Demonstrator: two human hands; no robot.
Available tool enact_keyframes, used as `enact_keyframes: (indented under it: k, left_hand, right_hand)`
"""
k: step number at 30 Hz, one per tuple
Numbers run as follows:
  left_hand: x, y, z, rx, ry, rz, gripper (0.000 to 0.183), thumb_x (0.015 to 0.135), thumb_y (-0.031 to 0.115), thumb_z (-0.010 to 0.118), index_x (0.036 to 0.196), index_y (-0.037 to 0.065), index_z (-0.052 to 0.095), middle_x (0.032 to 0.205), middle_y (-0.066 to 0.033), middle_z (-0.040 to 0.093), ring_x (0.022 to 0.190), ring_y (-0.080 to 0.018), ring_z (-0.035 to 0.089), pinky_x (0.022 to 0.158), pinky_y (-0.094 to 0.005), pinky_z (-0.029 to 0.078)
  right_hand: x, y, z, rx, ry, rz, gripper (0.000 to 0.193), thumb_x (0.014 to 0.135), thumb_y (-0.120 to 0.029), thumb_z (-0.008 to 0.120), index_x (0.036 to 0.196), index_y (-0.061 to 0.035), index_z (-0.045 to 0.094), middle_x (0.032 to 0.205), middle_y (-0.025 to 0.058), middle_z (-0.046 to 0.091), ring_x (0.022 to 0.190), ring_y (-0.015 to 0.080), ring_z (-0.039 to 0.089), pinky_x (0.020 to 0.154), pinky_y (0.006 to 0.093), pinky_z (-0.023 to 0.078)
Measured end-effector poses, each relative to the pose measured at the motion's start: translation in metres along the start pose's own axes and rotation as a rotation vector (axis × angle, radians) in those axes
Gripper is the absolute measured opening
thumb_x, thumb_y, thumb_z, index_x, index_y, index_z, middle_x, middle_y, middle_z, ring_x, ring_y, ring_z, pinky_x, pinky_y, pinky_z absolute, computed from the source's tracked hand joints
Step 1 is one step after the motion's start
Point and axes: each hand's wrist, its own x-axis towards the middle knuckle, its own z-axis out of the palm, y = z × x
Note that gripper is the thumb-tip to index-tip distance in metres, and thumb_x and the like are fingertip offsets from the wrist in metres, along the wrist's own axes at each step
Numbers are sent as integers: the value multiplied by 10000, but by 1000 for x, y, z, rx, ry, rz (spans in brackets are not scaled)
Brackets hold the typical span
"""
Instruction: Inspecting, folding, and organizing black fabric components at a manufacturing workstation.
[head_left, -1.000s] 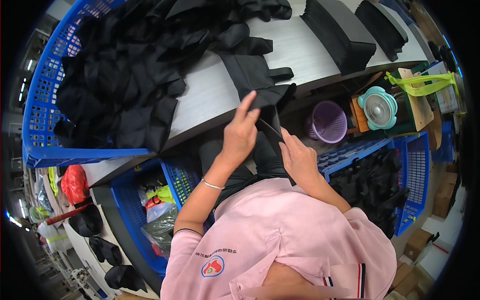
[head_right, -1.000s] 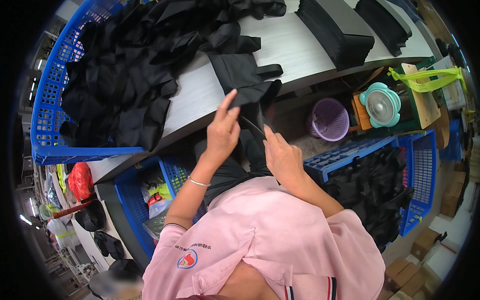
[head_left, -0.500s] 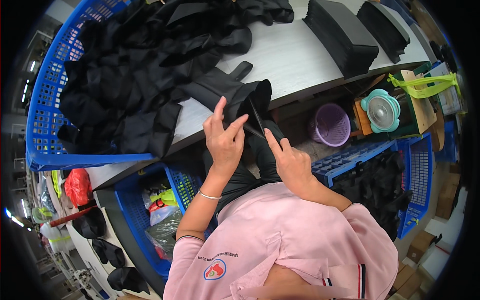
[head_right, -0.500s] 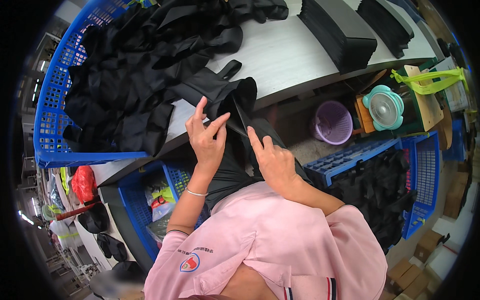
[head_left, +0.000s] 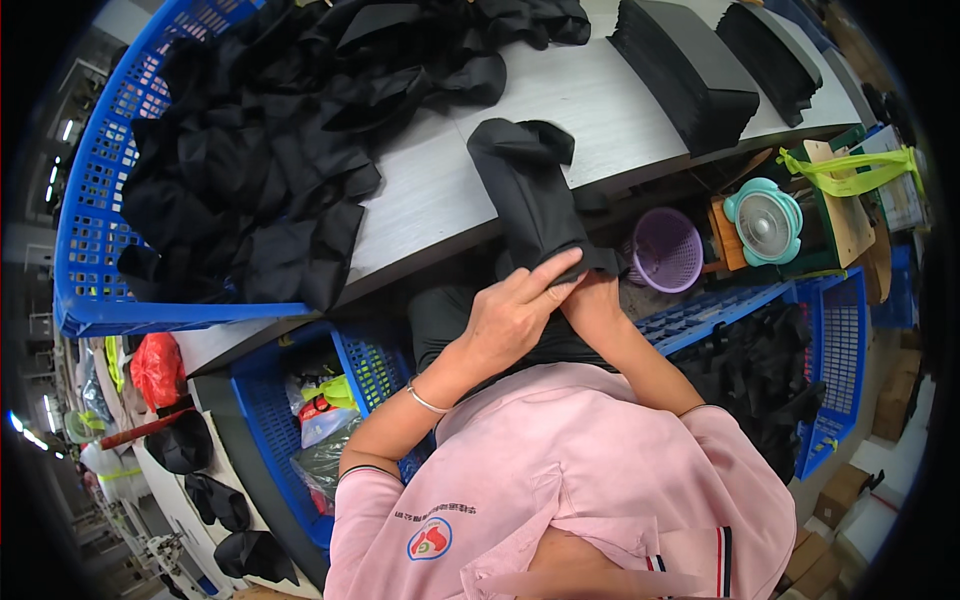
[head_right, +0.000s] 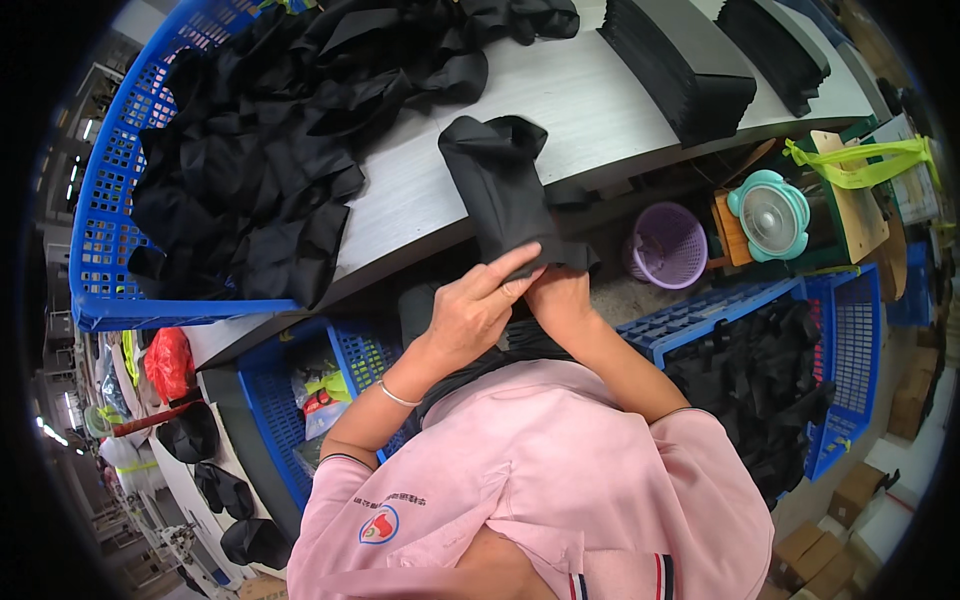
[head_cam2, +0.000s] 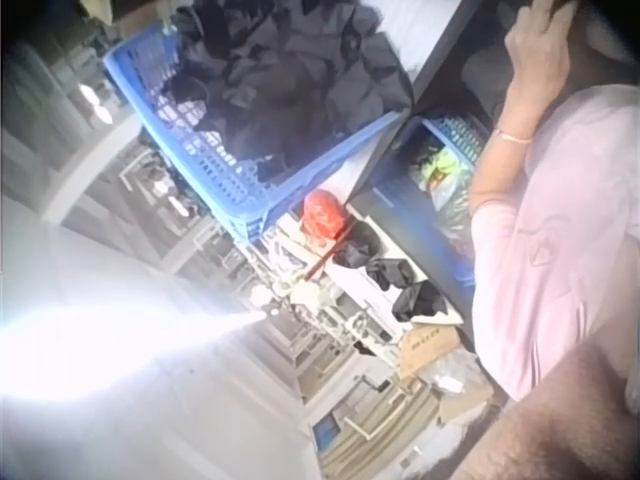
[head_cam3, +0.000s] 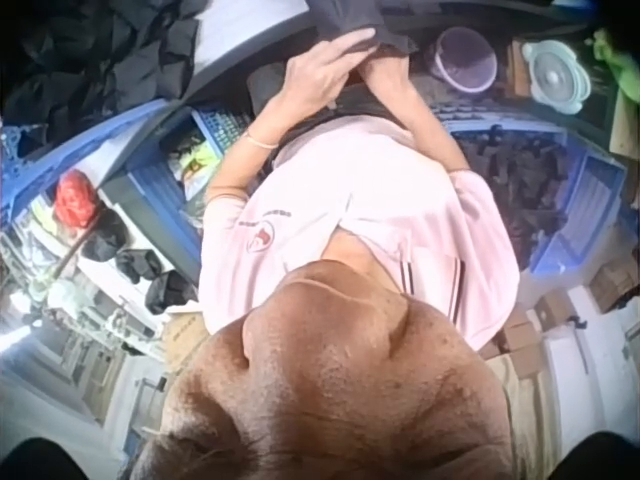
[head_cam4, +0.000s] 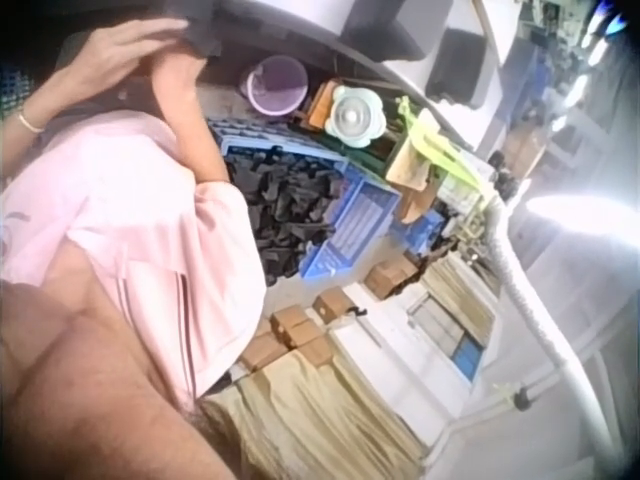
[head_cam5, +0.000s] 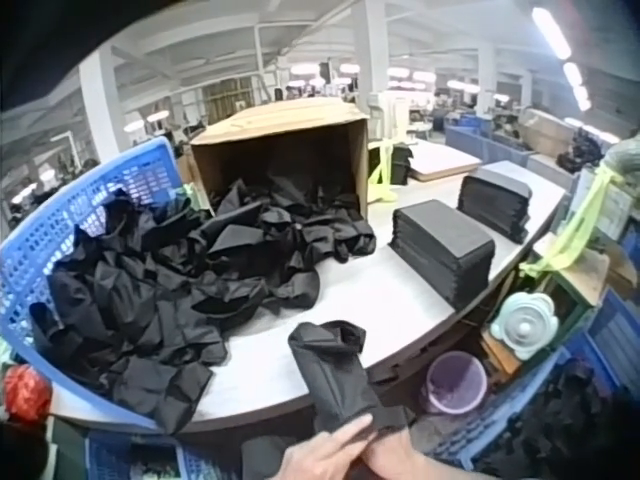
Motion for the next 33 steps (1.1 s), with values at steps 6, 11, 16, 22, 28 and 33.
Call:
enact_keyframes:
  k: [6,11,16,22,28,33]
  left_hand:
    - [9,16,-2,9,63,108,630,710,-111,676,1283,150,662,1251,-99,637,710,-175,575,618,-261,532]
    - [-19,10,10,-86,420,-126,608,771,-95,705,1351,-7,548,1355,-181,532,876,-199,626,640,-226,516]
    - [-18,6,23,-135,449,-373,818,746,22,757,1479,23,392,1502,-178,379,1124,-249,545,866,-335,494]
    - [9,5,25,-91,512,-394,879,707,55,785,1487,48,379,1491,-156,381,1149,-257,523,877,-346,475]
    - [22,3,24,-212,641,-433,646,685,-150,608,1299,51,619,1254,-85,549,777,-108,517,656,-228,456]
    - [29,9,20,-266,704,-376,582,675,-195,544,1182,43,700,1145,-62,582,727,-79,481,630,-206,439]
  right_hand:
    - [18,23,9,316,-150,162,189,841,-120,608,990,-31,683,941,167,694,846,341,676,725,420,538]
    - [53,22,7,1482,57,936,451,979,-225,570,1363,1,508,1360,149,570,1213,271,573,1037,385,457]
    - [66,24,4,1583,174,1041,510,971,-289,621,1384,-15,500,1311,137,598,1164,254,606,980,417,515]
    - [71,8,-9,1786,95,984,487,951,-281,644,1334,-2,530,1232,147,629,1068,269,648,909,432,570]
    - [67,-1,-8,1745,238,909,464,929,-230,674,1313,-15,525,1182,131,632,1031,258,655,888,419,577]
    - [62,2,-4,1795,267,895,417,931,-238,663,1269,-20,557,1138,118,645,996,240,659,857,393,583]
